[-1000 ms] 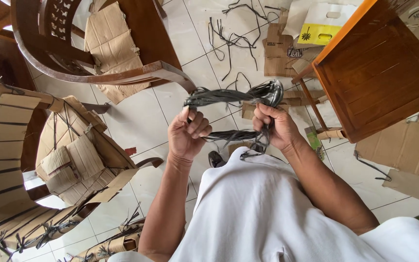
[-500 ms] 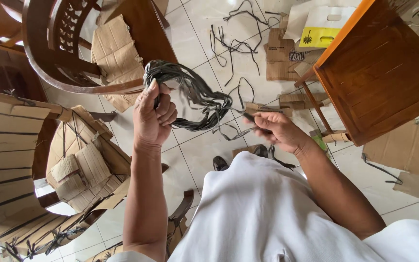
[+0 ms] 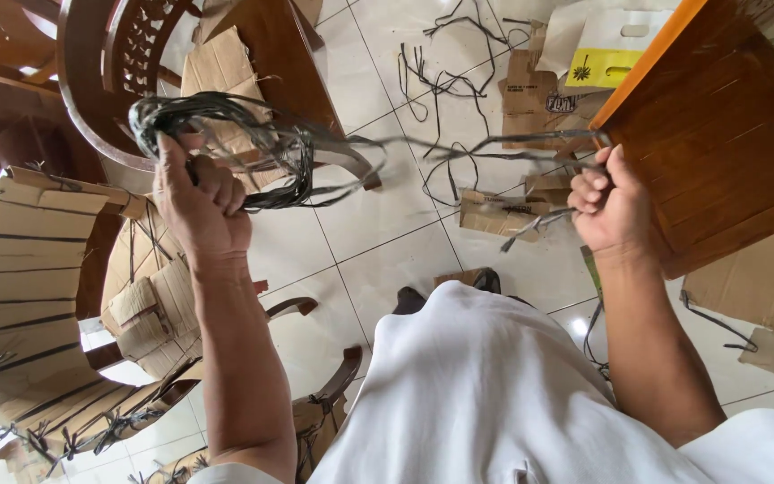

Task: Packing a wooden chair using cardboard sheets and plastic straps

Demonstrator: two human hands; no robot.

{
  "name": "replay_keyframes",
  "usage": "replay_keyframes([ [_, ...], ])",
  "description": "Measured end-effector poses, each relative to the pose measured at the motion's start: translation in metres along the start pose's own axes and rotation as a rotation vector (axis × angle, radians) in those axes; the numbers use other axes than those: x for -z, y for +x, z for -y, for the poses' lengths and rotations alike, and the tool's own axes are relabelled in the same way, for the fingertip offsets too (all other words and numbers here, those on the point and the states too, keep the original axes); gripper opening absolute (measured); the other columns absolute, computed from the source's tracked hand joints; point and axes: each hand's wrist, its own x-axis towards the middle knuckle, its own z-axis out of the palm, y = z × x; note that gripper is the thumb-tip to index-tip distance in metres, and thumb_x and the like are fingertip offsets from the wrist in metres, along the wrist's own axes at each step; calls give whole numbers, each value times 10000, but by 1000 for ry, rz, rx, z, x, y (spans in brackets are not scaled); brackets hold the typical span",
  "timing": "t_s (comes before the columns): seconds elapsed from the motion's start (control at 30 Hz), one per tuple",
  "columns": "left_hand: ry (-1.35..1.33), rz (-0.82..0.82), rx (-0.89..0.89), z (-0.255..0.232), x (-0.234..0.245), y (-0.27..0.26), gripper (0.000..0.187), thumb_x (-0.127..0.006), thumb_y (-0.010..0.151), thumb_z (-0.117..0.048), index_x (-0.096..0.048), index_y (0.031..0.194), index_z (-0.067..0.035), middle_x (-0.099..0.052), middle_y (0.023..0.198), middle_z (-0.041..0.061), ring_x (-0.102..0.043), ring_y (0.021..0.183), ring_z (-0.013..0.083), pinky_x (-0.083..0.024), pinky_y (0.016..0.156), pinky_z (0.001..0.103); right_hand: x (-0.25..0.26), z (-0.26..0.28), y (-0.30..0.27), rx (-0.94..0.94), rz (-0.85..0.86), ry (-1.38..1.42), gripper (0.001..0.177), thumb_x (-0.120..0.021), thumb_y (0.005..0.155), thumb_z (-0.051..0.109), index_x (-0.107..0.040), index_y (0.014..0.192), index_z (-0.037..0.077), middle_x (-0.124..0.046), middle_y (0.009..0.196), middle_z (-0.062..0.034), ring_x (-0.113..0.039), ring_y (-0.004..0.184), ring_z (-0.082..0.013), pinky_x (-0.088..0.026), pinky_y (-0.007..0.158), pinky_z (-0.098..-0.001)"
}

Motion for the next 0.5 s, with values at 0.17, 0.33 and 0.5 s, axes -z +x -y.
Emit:
replay_keyframes([
  [0.17, -9, -94, -40, -16, 4, 9, 311, -531, 1047, -411, -693, 963, -159, -364, 520, -94, -288, 390, 45, -249, 363, 222, 18, 22, 14, 43, -40, -15, 184, -586, 1089, 336, -666, 986, 206, -397, 652, 95, -400, 547, -19, -277, 464, -133],
  [0.33, -95, -144, -98, -30, 8, 31, 290, -620, 1000, -363, -744, 945, -106, -412, 512, -73, -256, 373, 33, -211, 349, 241, 31, 29, 36, -4, -35, -82, 130, -617, 1080, 275, -627, 1022, 160, -442, 677, 87, -392, 572, -4, -260, 461, -139],
  [0.5, 69, 87, -49, -38, 5, 70, 330, -655, 977, -473, -660, 868, -161, -396, 540, -102, -278, 399, 29, -240, 368, 231, 26, 20, 69, -38, -95, -232, 75, -636, 1059, 258, -661, 1063, 188, -461, 665, 88, -393, 531, -5, -266, 435, -131],
])
